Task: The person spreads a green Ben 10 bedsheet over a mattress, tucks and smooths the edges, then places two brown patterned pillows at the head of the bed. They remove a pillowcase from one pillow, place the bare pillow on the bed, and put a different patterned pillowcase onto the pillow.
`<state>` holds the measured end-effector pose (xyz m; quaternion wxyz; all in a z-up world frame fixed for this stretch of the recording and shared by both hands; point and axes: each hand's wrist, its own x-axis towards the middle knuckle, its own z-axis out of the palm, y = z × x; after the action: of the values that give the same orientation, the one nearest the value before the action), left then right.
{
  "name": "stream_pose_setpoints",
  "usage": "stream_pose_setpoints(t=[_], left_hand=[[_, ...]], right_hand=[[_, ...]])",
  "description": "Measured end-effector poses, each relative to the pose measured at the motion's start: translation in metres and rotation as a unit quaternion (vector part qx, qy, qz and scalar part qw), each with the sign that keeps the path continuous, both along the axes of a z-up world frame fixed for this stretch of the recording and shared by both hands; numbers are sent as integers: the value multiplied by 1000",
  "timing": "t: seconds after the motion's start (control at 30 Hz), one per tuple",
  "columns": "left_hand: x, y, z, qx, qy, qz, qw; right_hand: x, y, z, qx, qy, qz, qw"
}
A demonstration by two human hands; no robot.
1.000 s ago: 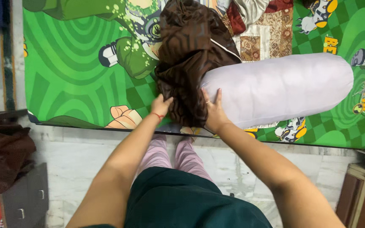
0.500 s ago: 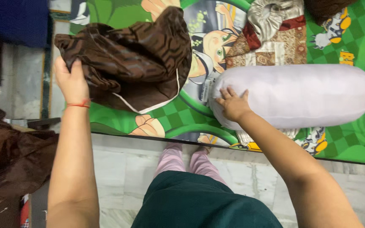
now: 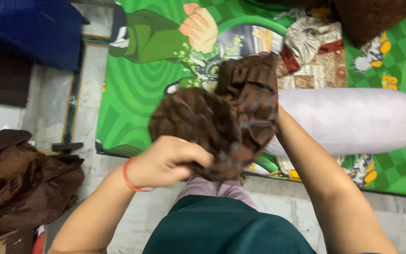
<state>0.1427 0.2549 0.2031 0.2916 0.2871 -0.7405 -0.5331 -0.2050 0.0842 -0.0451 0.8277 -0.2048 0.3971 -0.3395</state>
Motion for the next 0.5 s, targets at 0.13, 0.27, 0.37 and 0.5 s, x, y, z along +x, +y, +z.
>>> stream_pose_setpoints(t=[0.13,0.27,0.37,0.5], left_hand=[[23,8,22,-59,-50,-32,996],[85,30,33,42,-20,230,972],[128,59,34,59,-137,480,865],[160,122,22,-30,-86,518,850]], right_hand=[[15,-11,-17,-20,18,-20,999],[12,-28,-6,-254,205,-103,939],[1,-40,35,-226,208,-152,940],[11,-39,96,-270,149,-185,933]])
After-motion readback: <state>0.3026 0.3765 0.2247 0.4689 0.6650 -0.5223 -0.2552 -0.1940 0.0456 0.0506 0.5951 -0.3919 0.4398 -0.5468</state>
